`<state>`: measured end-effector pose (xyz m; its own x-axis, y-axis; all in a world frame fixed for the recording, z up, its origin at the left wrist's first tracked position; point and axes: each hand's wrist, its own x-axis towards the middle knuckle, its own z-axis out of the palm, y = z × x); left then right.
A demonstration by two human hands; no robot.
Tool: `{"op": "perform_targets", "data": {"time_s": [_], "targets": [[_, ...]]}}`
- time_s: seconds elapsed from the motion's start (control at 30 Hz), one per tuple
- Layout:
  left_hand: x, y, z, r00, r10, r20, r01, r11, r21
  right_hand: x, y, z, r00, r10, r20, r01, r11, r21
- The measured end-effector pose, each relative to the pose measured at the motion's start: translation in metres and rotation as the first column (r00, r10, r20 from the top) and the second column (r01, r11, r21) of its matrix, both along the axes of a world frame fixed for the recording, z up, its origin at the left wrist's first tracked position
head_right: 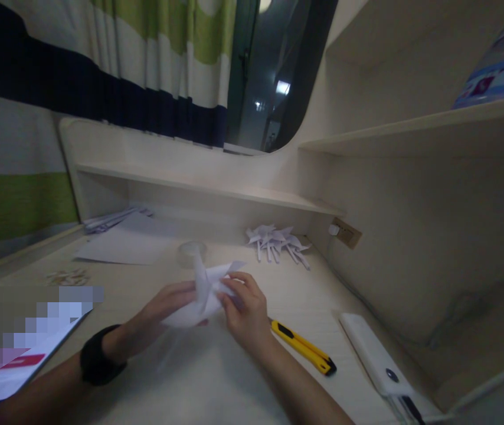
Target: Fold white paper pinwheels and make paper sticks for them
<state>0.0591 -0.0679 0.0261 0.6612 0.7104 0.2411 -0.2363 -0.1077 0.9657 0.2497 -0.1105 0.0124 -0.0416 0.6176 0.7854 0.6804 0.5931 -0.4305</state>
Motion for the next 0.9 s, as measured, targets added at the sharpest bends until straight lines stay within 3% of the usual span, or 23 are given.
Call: {"op": "perform_targets", "data": {"time_s": [0.17,0.23,0.43,0.63,0.8,0.9], "targets": [[0.007,0.002,-0.003,0.955,0.245,-0.17,-0.235,0.969,0.073,-0.004,-0.004,0.0,1.0,0.001,0.014,0.0,0.999,-0.05],[0.008,0.002,-0.003,0.942,0.276,-0.189,-0.272,0.961,0.046,-0.005,-0.005,0.001,1.0,0.017,0.01,-0.017,0.997,-0.07],[0.003,0.0,0.001,0.989,0.144,0.024,-0.14,0.982,-0.124,-0.001,0.0,0.003,0.994,0.038,-0.099,-0.046,0.995,-0.085],[-0.004,0.007,-0.003,0.99,0.025,0.136,0.022,0.942,-0.335,0.008,0.008,-0.002,0.93,0.01,-0.367,-0.056,0.992,-0.114],[0.0,0.016,-0.026,0.99,-0.114,0.087,0.142,0.861,-0.489,0.017,0.017,-0.004,0.826,-0.097,-0.556,0.017,0.989,-0.148],[0.005,0.02,-0.039,0.984,-0.161,-0.075,0.123,0.924,-0.363,0.02,0.021,-0.005,0.764,-0.153,-0.626,0.062,0.984,-0.165]]}}
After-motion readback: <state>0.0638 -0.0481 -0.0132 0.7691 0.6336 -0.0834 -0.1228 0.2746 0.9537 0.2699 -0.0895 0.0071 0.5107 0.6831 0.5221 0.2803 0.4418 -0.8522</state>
